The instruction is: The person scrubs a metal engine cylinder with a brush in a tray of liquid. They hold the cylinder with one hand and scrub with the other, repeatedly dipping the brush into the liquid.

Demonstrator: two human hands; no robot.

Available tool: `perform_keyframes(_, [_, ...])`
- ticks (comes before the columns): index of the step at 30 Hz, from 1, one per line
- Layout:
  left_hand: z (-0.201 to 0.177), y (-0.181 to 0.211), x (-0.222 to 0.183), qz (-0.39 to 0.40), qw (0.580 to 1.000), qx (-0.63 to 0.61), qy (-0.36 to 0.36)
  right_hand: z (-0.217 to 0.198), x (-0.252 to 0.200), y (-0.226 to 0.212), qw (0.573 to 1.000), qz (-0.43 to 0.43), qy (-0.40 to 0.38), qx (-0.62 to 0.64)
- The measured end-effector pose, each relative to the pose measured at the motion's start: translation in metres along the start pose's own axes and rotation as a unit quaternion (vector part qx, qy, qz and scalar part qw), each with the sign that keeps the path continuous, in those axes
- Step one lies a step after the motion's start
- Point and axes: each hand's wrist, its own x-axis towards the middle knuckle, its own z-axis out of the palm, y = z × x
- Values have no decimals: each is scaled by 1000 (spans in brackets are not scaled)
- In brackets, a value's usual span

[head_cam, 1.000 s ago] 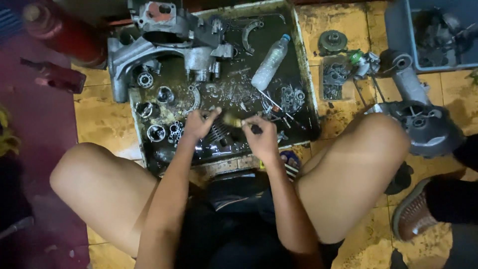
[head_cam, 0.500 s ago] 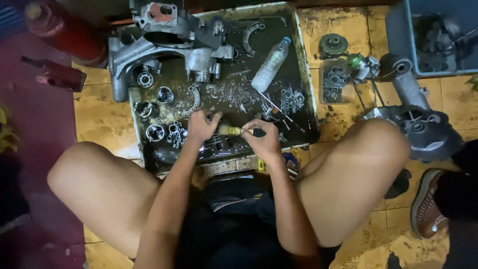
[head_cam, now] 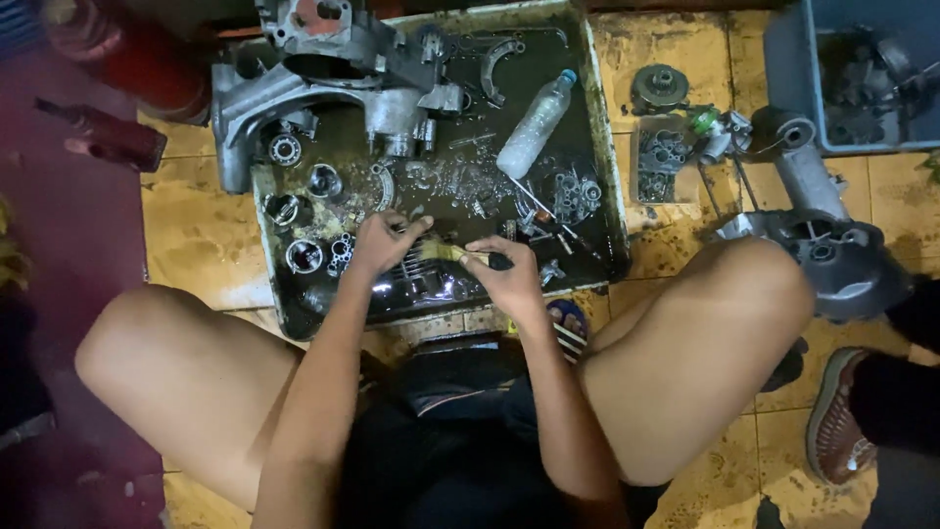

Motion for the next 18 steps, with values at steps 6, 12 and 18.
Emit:
perform_keyframes(6, [-10, -24, 5, 2, 999, -37, 19, 6, 1, 10, 997, 46, 19, 56])
perform_keyframes(12, [-3, -28, -9, 1, 995, -30, 92, 8, 2, -1, 999, -30, -4, 42])
perform_keyframes(18, [-6, -30, -16, -10, 992, -53, 113, 17, 4, 23, 999, 6, 36, 9])
